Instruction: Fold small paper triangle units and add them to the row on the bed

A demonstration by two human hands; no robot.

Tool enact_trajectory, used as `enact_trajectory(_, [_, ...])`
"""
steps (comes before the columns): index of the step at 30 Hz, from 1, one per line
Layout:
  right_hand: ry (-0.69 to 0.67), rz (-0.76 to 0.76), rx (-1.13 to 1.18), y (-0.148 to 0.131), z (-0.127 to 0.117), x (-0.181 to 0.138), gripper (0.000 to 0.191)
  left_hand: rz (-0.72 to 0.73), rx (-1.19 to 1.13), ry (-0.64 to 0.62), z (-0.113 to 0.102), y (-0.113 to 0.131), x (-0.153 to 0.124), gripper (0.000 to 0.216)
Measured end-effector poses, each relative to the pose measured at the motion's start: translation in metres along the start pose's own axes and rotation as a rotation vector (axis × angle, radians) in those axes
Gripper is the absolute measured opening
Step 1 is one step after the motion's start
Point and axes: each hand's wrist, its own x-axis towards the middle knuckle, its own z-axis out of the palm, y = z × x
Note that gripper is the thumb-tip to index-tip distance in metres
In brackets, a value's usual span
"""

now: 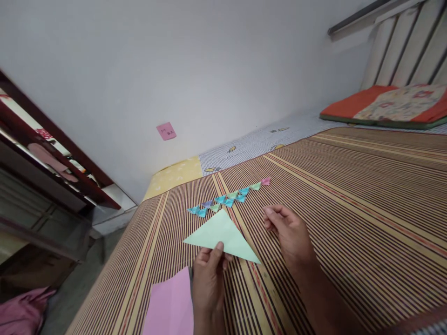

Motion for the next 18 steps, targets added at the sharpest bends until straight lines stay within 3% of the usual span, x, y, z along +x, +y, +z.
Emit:
enact_trajectory(8, [-0.032, 0.043, 0.045, 0.002, 0.0043, -0.0005, 0.031, 0.017, -0.144, 0.113, 0.0019, 0.0001, 0.0042, 0.035])
enact_trajectory(18, [-0.022, 0.059, 0.055, 0.0038, 0.0033, -0.0016, 0.029, 0.041, -0.144, 0.204, 0.0001, -0.0049, 0.007, 0.034])
